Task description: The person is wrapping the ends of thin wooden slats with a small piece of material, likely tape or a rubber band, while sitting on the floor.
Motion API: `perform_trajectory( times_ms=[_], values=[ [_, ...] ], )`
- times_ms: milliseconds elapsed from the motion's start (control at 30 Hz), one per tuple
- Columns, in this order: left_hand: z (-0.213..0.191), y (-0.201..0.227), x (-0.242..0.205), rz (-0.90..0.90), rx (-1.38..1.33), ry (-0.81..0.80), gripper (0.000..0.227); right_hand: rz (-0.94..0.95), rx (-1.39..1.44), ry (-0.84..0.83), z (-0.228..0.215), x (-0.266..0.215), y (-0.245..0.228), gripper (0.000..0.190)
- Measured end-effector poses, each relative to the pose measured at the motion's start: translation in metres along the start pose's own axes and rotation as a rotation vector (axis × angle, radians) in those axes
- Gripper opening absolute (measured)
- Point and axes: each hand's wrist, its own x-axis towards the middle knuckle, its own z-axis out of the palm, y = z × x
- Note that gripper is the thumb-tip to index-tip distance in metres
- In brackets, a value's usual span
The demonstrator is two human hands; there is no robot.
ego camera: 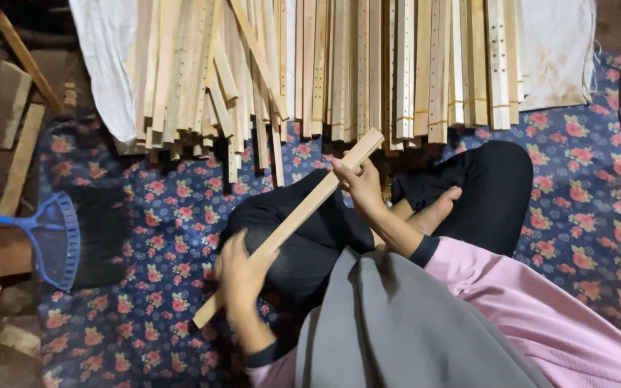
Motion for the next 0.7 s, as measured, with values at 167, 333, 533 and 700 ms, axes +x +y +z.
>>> perform_trajectory(
  times_ms=[167, 333, 533, 700],
  values=[
    [0.007, 0.136, 0.024, 0.770, -0.225, 0.224, 0.071, -0.040, 0.041, 0.052, -0.007, 0.008, 0.021, 0.065],
    [0.059, 0.157, 0.059, 0.793, -0.122, 0.174, 0.066, -0.019, 0.063, 0.083, -0.016, 0.015, 0.034, 0.067],
    [0.072, 0.157, 0.057, 0.774, -0.108, 0.114, 0.052, -0.007, 0.031, 0.070, -0.024, 0.015, 0.045, 0.067],
    [0.064, 0.158, 0.056, 0.825, -0.125, 0.133, 0.048, -0.004, 0.015, 0.044, -0.029, 0.017, 0.050, 0.069]
  ],
)
